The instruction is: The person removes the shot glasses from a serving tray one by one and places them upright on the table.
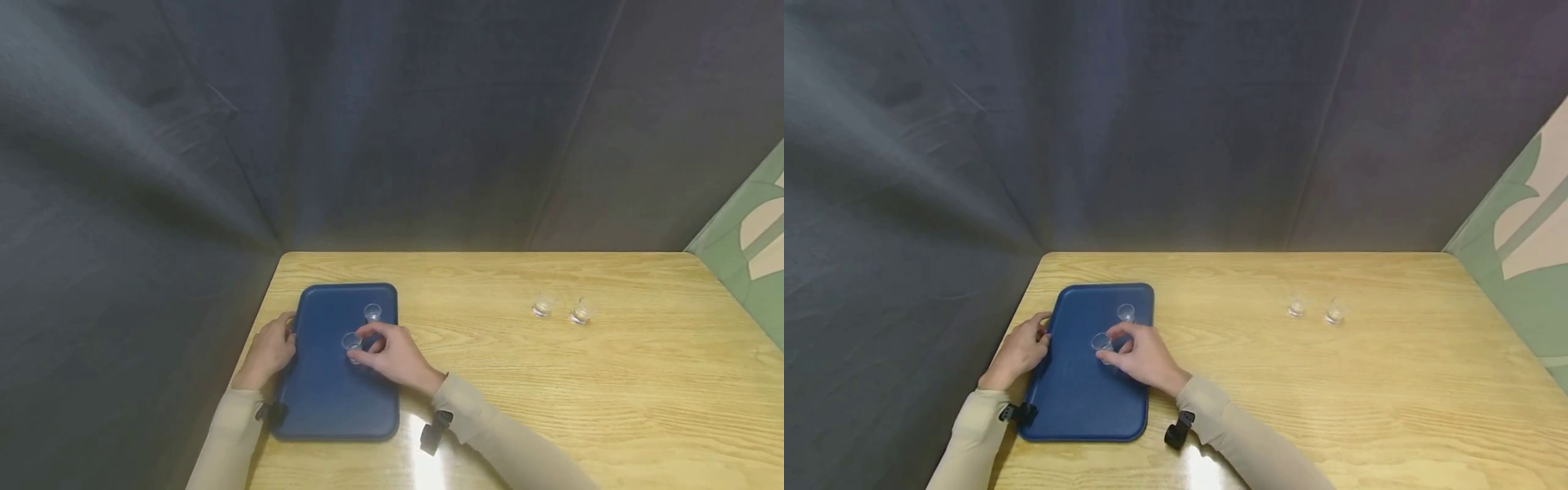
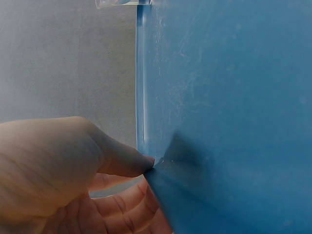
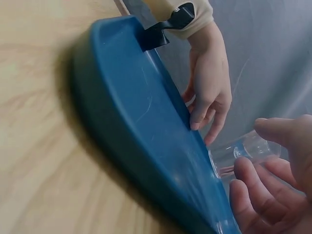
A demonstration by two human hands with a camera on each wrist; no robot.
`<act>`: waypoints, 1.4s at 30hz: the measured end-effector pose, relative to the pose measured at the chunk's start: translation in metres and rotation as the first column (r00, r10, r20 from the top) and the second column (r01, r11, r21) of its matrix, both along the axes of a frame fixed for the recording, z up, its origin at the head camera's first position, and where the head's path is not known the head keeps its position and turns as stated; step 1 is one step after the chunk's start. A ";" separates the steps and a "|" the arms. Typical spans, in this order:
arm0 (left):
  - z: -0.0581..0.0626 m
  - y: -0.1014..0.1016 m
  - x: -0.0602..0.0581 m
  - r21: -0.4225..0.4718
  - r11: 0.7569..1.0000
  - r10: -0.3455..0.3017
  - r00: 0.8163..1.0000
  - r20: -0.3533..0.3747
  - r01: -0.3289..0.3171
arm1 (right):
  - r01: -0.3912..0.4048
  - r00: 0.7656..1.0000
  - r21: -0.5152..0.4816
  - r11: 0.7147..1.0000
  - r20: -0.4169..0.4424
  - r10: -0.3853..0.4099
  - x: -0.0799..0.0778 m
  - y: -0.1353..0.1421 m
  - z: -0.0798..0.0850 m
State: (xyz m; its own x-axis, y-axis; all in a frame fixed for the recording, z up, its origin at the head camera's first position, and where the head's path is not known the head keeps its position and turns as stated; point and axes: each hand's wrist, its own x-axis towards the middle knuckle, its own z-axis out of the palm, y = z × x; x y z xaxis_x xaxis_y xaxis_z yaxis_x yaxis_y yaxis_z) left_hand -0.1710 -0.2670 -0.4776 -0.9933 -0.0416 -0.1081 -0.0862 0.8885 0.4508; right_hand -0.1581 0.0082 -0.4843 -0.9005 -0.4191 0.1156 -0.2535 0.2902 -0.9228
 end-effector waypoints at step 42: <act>-0.003 -0.001 -0.001 0.030 0.999 0.017 0.999 0.033 -0.018 | 0.248 0.968 0.026 0.968 0.033 -0.249 -0.006 0.112 0.006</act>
State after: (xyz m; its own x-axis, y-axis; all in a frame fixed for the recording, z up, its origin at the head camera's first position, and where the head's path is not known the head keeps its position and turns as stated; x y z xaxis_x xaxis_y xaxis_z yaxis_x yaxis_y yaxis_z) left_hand -0.1716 -0.2684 -0.4806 -0.9883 -0.0550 -0.1422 -0.1168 0.8725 0.4745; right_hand -0.1638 0.1201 -0.4782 -0.9801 -0.1840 0.0747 -0.1378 0.3592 -0.9230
